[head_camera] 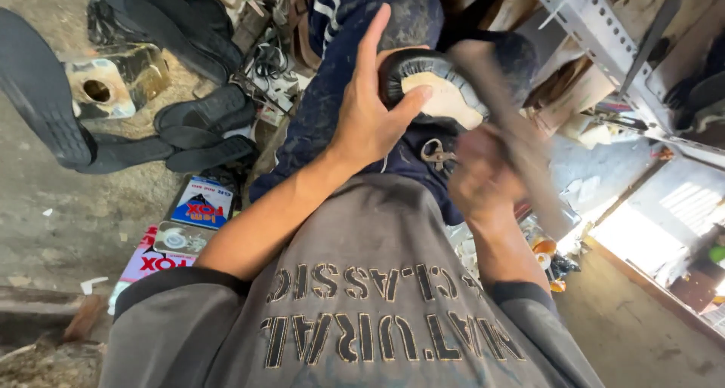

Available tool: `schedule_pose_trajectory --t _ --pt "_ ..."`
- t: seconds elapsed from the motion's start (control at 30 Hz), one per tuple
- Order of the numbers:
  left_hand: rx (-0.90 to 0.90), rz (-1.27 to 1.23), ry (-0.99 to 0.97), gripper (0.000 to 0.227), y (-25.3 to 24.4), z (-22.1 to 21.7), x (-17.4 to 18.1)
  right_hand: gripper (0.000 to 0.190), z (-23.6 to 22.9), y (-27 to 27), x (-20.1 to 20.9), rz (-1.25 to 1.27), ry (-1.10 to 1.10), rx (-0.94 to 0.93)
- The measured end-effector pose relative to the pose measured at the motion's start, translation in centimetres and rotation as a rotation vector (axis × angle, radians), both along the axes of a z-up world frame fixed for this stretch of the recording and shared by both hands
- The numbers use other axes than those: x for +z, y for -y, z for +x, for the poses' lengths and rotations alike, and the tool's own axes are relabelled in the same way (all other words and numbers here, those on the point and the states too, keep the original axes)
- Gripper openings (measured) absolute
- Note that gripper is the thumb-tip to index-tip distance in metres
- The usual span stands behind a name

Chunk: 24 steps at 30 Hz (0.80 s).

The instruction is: The person uses a hammer and a curved metal tool to repeatedly strike and shape the heel of a black shoe. They hold the shoe on their lap, rotate it to access different angles, and occasionally place it on a nearby shelf before continuing the work.

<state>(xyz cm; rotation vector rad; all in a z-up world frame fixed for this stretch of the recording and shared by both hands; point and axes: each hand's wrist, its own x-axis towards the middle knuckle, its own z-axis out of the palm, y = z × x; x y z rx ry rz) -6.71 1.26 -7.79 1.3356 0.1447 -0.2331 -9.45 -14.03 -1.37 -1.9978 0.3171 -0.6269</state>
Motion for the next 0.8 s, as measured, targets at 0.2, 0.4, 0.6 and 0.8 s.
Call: schedule_pose_trajectory --t 0.2,0.4,0.6,0.8 --pt "-0.06 -0.245 0.044 0.091 -2.5 2.0 2.9 0.018 5.6 3.7 2.1 -0.135 -0.44 0.402" --pt "-0.456 -0.121 0.679 0.094 -3.0 2.1 6.5 0.037 11.9 15.7 -1.7 -0.715 -0.449 0.435" --pt "-0.514 0.112 0.73 0.103 -1.2 0.2 4.9 0.03 15.4 21.5 -10.0 -0.921 -0.383 0.42" --pt "-0.528 0.11 0.661 0.106 -0.9 -0.5 5.1 0.051 11.1 18.2 -7.1 -0.931 -0.165 0.407"
